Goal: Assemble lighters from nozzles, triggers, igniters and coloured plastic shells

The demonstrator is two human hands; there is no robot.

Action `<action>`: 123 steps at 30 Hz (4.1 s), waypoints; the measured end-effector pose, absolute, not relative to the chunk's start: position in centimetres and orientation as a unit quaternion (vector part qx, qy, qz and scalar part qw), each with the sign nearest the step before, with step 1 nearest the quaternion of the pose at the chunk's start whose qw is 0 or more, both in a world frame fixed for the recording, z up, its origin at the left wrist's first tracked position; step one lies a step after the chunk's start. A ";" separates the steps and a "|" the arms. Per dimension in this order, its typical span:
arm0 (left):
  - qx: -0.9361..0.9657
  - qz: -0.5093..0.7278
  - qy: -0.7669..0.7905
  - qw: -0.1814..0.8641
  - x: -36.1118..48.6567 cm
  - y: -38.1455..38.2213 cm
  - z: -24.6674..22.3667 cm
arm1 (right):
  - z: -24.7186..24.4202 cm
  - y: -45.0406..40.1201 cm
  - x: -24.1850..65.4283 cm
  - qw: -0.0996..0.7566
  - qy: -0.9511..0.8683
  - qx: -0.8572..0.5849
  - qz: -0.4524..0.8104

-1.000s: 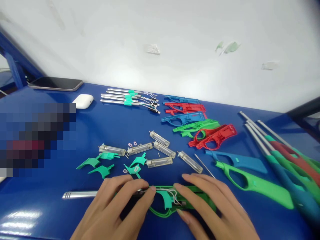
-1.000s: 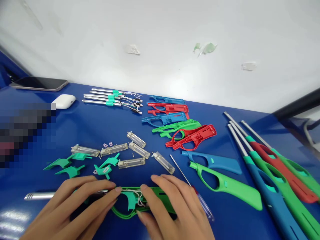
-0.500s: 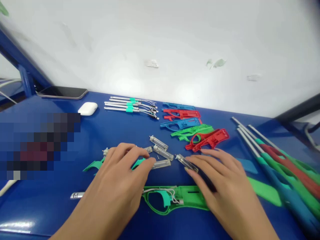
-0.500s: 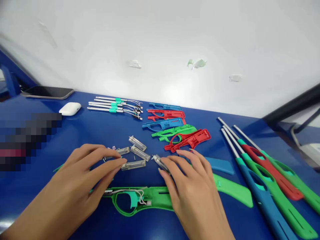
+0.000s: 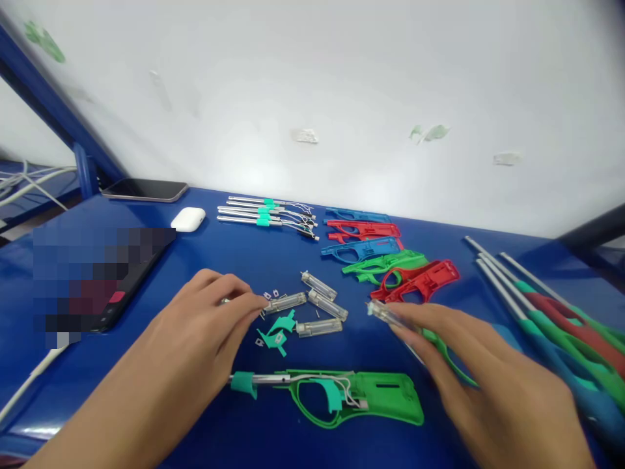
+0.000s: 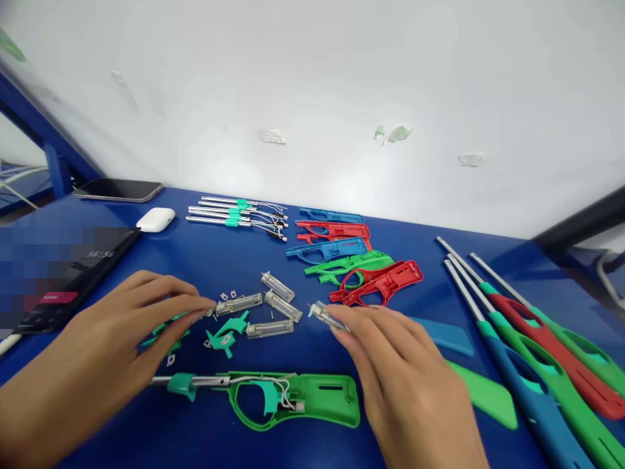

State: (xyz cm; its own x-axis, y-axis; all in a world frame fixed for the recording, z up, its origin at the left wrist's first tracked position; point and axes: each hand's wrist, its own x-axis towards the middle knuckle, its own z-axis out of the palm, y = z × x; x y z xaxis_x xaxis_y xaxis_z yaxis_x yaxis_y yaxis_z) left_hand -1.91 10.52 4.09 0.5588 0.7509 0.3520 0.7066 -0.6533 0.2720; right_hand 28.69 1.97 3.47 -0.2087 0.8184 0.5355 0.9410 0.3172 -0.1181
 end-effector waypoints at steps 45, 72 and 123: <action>0.698 0.359 0.478 0.394 3.0 8.0 5.4 | 6.0 4.3 25.3 0.300 -0.825 -0.478 -0.027; 0.603 0.405 0.461 0.510 3.4 7.4 5.1 | 6.3 4.3 26.2 0.302 -0.835 -0.460 0.013; 0.864 0.267 0.363 0.226 4.8 6.2 1.7 | 4.0 0.9 29.3 0.260 -0.757 -0.596 -0.064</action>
